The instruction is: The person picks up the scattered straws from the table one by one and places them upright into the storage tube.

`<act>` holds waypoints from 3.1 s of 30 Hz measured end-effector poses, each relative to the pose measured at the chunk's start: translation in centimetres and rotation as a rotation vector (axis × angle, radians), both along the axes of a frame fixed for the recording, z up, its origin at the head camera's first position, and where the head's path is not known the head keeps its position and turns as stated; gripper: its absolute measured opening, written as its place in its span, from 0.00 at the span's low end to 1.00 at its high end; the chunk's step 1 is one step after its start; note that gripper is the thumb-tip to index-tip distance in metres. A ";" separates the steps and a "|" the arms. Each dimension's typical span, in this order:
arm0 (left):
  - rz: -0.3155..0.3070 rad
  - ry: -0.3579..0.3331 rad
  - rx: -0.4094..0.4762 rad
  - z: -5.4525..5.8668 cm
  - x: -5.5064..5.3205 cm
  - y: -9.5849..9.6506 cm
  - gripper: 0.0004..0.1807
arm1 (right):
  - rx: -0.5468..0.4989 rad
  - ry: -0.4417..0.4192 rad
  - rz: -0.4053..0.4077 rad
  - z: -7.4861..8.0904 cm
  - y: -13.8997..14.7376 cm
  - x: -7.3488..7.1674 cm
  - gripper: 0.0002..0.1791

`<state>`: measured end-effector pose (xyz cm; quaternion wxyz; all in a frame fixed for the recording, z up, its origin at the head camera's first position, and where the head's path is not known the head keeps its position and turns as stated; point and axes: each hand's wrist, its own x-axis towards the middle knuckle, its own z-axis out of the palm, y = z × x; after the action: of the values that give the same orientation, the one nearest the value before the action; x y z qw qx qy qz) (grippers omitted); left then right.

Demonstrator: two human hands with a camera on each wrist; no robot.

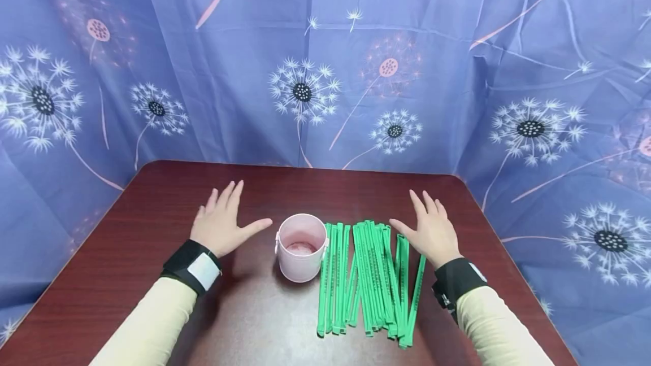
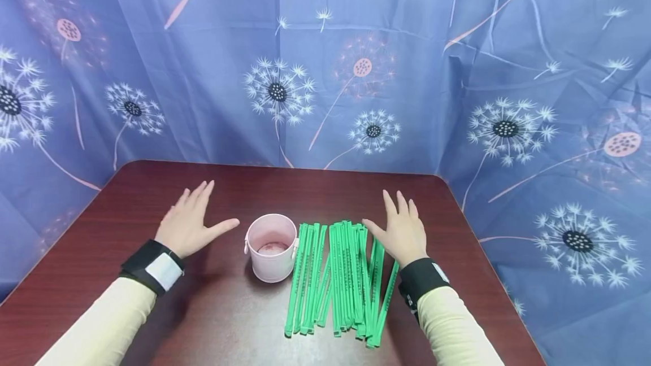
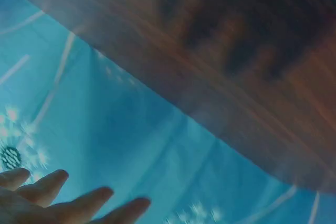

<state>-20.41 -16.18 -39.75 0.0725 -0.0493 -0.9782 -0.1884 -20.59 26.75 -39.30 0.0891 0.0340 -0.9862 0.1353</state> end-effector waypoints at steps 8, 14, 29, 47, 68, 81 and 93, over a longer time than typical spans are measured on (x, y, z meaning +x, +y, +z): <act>-0.173 -0.095 0.271 -2.2 1.4 4.3 0.58 | -0.067 -0.185 -0.060 -1.7 -0.2 0.2 0.40; -0.239 -0.120 0.405 -2.6 2.1 6.1 0.61 | -0.045 -0.284 -0.088 -3.1 0.2 0.3 0.40; -0.217 -0.145 0.527 -3.2 2.5 7.7 0.65 | -0.081 -0.572 -0.141 -3.7 1.1 1.1 0.22; -0.162 -0.065 0.555 -3.9 2.9 8.8 0.57 | -0.002 -0.496 -0.149 -4.2 1.1 1.5 0.22; -0.123 0.015 0.545 -4.4 2.8 8.7 0.51 | -0.220 -0.404 -0.110 0.1 -1.1 0.2 0.13; -0.102 0.026 0.542 -4.7 2.9 8.9 0.52 | -0.921 0.261 0.086 4.1 -6.4 0.8 0.11; -0.091 0.025 0.524 -4.6 2.9 9.1 0.52 | -1.169 0.628 0.305 5.3 -9.9 1.8 0.08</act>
<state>-17.50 -7.11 -44.36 0.0865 -0.0751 -0.8918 -0.4378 -18.80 16.89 -34.05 0.3550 0.1568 -0.6624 0.6408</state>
